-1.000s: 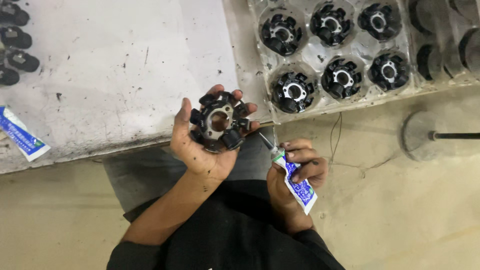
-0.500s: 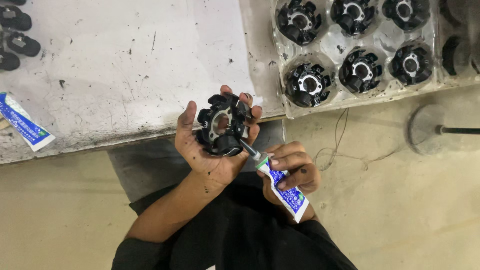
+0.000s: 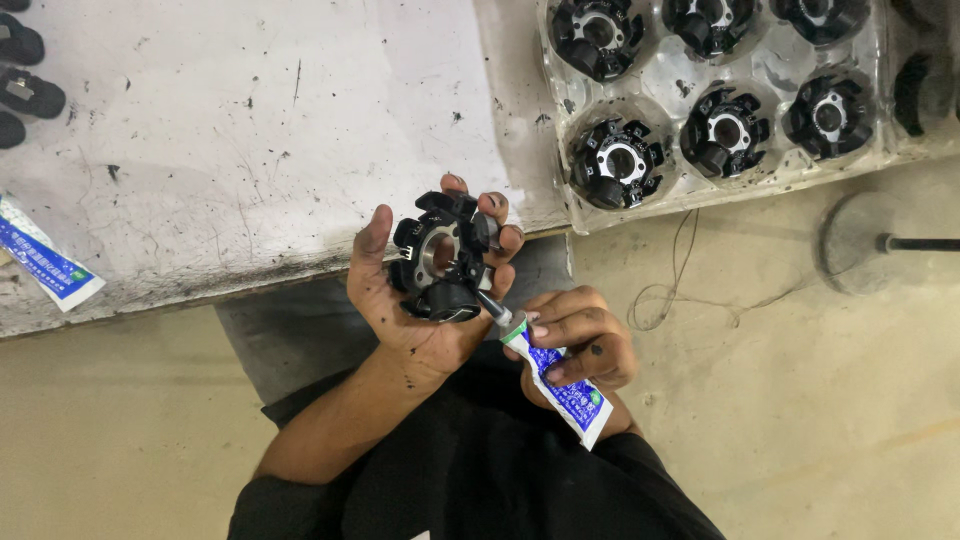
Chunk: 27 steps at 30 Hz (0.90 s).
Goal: The person holds a rotor component in one hand and a glue tube in the other, squeezing adhesive onto the magnet pads of the part. They rotate the part to reach each pad, then place the finished part into a plastic tray and pick up the next one, repeating the process for a series of parts.
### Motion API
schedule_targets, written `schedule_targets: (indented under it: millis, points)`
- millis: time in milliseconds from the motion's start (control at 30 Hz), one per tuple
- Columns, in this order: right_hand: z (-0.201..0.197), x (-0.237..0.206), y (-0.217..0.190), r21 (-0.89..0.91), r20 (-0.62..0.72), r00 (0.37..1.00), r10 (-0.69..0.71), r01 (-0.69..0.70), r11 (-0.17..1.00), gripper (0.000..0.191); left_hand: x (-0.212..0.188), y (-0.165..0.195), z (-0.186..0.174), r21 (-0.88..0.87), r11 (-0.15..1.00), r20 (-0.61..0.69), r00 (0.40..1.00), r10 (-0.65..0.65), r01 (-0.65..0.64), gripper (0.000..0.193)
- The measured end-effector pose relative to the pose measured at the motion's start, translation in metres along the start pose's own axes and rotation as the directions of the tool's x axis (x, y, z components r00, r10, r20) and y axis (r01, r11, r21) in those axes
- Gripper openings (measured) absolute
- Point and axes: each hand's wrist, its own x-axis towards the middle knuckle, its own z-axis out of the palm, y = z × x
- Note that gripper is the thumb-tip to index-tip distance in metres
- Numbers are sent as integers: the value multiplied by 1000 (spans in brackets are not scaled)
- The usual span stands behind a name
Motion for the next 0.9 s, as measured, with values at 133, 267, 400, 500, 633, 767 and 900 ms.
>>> schedule_targets:
  millis: [133,267,400,500,633,767,900]
  points:
    - [-6,6,-4,-53,112,993,37,-32,998,34,-1,1,-2,6,1000,-1,1000,3,-3,50]
    - [-4,10,-10,-187,129,991,44,-19,982,41,-2,2,-2,4,1000,-24,1000,4,-4,49]
    - [-1,20,-16,-243,174,983,64,-20,970,40,0,1,-2,6,1000,-25,1000,12,-12,48]
    - [2,27,-20,-289,169,982,87,-35,957,42,1,2,-1,17,1000,-36,999,5,-4,48]
    - [-4,28,-32,-343,188,966,177,-104,934,37,7,10,9,123,990,-95,992,82,-70,47]
    - [-14,14,-30,-195,35,999,22,-15,981,35,33,28,29,531,837,-81,975,208,-134,50]
    - [-31,-6,-23,-251,-236,971,-28,-33,967,33,95,38,30,787,616,-36,992,118,-45,53]
